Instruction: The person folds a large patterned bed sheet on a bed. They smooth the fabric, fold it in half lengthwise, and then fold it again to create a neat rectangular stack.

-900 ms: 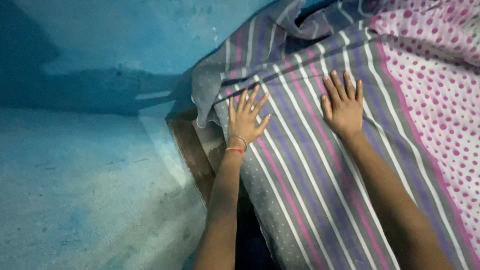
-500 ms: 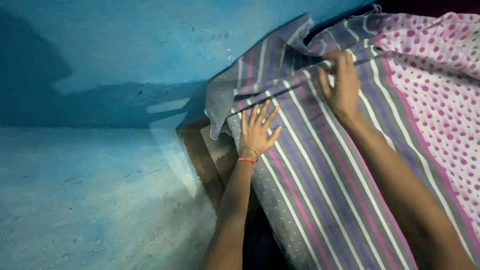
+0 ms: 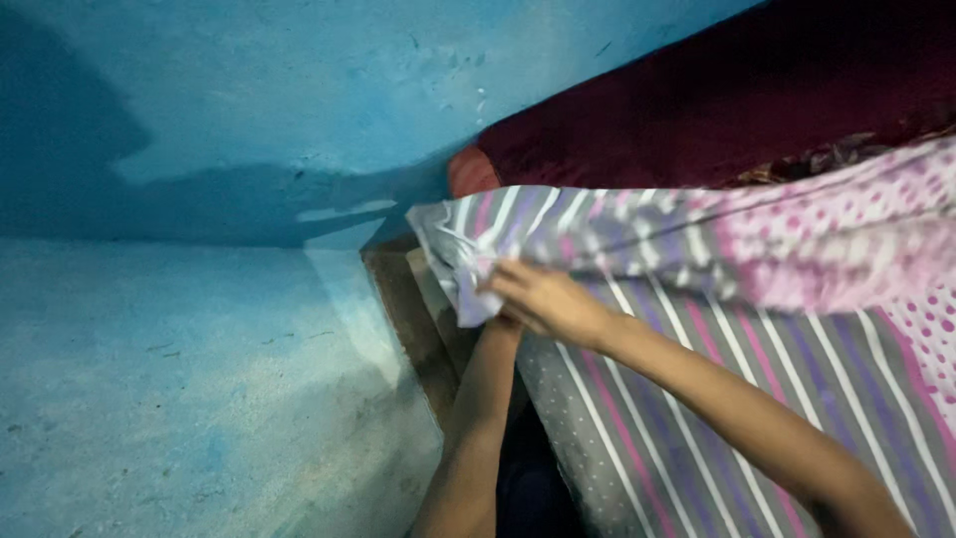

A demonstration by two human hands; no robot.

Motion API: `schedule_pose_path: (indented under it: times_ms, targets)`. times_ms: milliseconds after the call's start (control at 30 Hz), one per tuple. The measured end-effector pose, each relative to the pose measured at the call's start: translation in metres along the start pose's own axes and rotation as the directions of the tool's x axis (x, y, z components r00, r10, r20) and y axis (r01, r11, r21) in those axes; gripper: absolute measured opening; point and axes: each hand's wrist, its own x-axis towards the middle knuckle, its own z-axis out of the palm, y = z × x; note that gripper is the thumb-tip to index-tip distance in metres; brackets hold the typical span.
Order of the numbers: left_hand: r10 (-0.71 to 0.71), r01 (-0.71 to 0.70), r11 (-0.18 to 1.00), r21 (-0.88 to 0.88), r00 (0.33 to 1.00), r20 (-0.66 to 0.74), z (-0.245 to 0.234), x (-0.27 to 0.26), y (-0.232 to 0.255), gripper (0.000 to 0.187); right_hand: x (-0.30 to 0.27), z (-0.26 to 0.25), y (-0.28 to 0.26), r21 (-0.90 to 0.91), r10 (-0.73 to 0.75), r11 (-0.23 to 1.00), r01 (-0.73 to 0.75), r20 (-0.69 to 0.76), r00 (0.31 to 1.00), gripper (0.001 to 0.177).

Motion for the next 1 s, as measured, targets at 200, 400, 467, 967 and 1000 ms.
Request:
schedule_pose_path:
  times_ms: [200, 400, 467, 967, 1000]
  targets:
    - [-0.059, 0.060, 0.994, -0.095, 0.998, 0.011, 0.003, -0.017, -0.017, 0.071, -0.081, -0.066, 0.028, -0.103, 0.532, 0.847, -0.522, 0.157, 0.832, 0.054]
    - [-0.036, 0.044, 0.990, -0.132, 0.997, 0.064, -0.002, -0.013, -0.007, 0.073, -0.137, -0.092, 0.134, -0.624, 0.567, 0.692, -0.363, 0.158, 0.809, 0.047]
    - [-0.003, 0.016, 0.994, -0.105, 0.992, 0.124, -0.006, 0.001, -0.003, 0.074, -0.125, -0.119, 0.181, -0.722, 0.274, 0.633, -0.279, -0.128, 0.953, 0.038]
    - [0.102, -0.051, 0.989, -0.137, 0.911, 0.400, -0.011, 0.013, 0.014, 0.080, 0.009, -0.167, 0.218, -0.266, 0.279, 0.824, -0.500, -0.578, 0.767, 0.058]
    - [0.107, -0.039, 0.984, -0.172, 0.906, 0.409, -0.011, 0.013, 0.015, 0.080, 0.003, -0.167, 0.209, -0.301, 0.220, 0.844, -0.444, -0.560, 0.799, 0.068]
